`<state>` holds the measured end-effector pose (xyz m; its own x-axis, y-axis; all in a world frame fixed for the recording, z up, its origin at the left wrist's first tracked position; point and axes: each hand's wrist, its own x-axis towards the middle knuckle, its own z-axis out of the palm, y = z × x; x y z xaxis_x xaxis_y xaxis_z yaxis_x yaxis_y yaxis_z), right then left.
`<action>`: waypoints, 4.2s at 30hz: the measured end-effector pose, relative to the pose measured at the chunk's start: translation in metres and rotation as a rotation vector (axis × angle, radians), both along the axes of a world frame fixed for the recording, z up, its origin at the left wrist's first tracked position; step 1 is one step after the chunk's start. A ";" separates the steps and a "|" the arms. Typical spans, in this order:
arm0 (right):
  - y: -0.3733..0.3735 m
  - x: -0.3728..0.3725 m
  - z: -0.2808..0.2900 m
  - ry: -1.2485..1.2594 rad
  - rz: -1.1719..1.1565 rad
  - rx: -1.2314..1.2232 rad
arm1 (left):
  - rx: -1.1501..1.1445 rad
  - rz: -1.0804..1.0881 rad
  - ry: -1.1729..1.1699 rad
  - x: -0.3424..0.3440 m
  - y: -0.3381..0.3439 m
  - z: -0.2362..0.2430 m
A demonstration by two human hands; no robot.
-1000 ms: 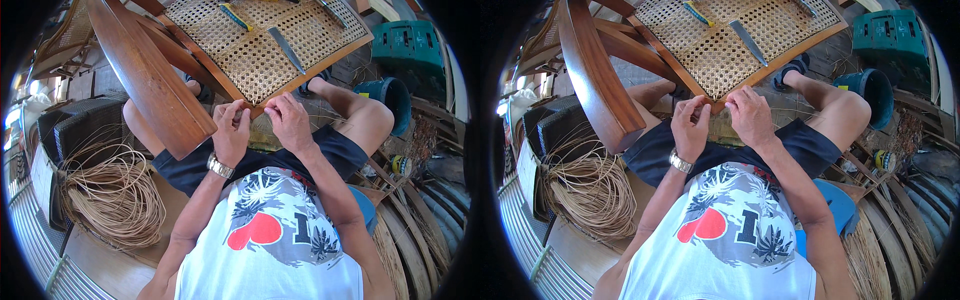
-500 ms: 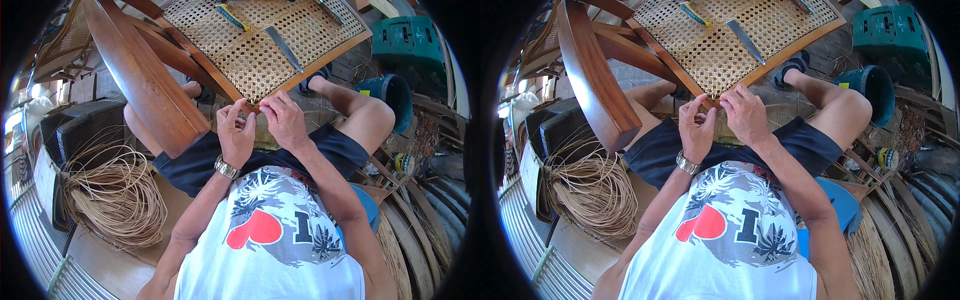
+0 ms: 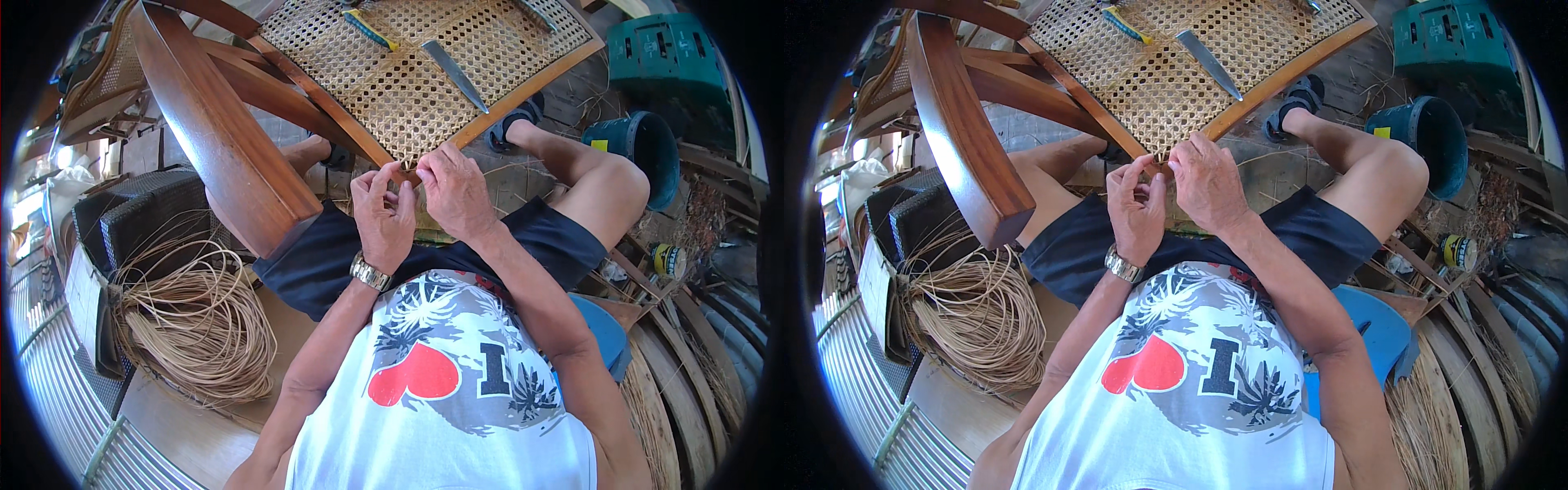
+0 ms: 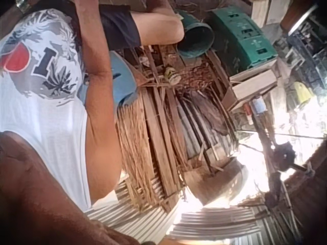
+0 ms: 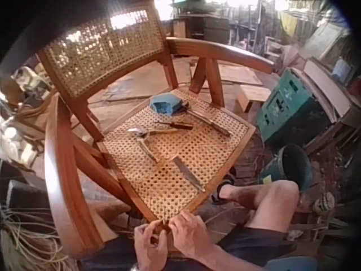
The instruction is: Weaving and repairing the seat of a wooden chair using rattan strands and tools.
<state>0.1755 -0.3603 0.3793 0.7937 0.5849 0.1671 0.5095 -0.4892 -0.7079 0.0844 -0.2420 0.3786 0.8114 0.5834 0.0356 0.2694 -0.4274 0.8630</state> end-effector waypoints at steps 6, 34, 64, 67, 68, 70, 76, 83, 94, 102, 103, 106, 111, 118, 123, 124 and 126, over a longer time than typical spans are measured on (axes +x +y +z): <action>0.002 0.000 0.002 0.017 -0.022 -0.048 | 0.200 -0.088 0.009 0.010 0.022 0.008; 0.002 0.006 0.012 0.200 -0.057 0.039 | -0.611 0.067 0.030 0.005 0.037 -0.011; 0.007 0.014 0.027 0.219 -0.049 -0.162 | 0.054 -0.102 0.018 0.019 0.052 0.034; 0.007 0.021 0.029 0.184 0.001 -0.165 | 0.101 -0.480 0.044 0.047 0.064 0.039; 0.006 0.023 0.029 0.196 0.021 -0.161 | 0.101 -0.477 0.052 0.055 0.069 0.038; 0.003 0.026 0.030 0.193 0.047 -0.150 | 0.214 -0.684 0.162 0.066 0.080 0.036; 0.002 0.025 0.031 0.171 0.062 -0.190 | 0.299 -0.893 0.179 0.079 0.092 0.035; 0.001 0.024 0.033 0.173 0.062 -0.200 | 0.309 -1.213 0.131 0.109 0.104 0.029; -0.002 0.031 0.033 0.221 0.117 -0.198 | 0.115 -1.321 0.257 0.130 0.110 0.033; -0.005 0.032 0.031 0.188 0.125 -0.149 | 0.449 -1.221 0.201 0.114 0.094 0.032; -0.005 0.031 0.031 0.184 0.131 -0.164 | 0.443 -1.211 0.210 0.112 0.095 0.032; -0.005 0.031 0.029 0.178 0.132 -0.161 | 0.258 -1.176 0.215 0.112 0.102 0.032; -0.005 0.031 0.027 0.174 0.117 -0.126 | 0.158 -1.198 0.202 0.112 0.111 0.033; -0.006 0.033 0.028 0.198 0.139 -0.148 | 0.292 -1.170 0.290 0.117 0.097 0.035; -0.005 0.037 0.030 0.179 0.169 -0.165 | 0.480 -1.144 0.381 0.112 0.080 0.036; -0.004 0.037 0.030 0.197 0.183 -0.172 | 0.528 -1.055 0.348 0.105 0.075 0.035; -0.003 0.038 0.031 0.199 0.203 -0.173 | 0.588 -0.954 0.308 0.093 0.071 0.034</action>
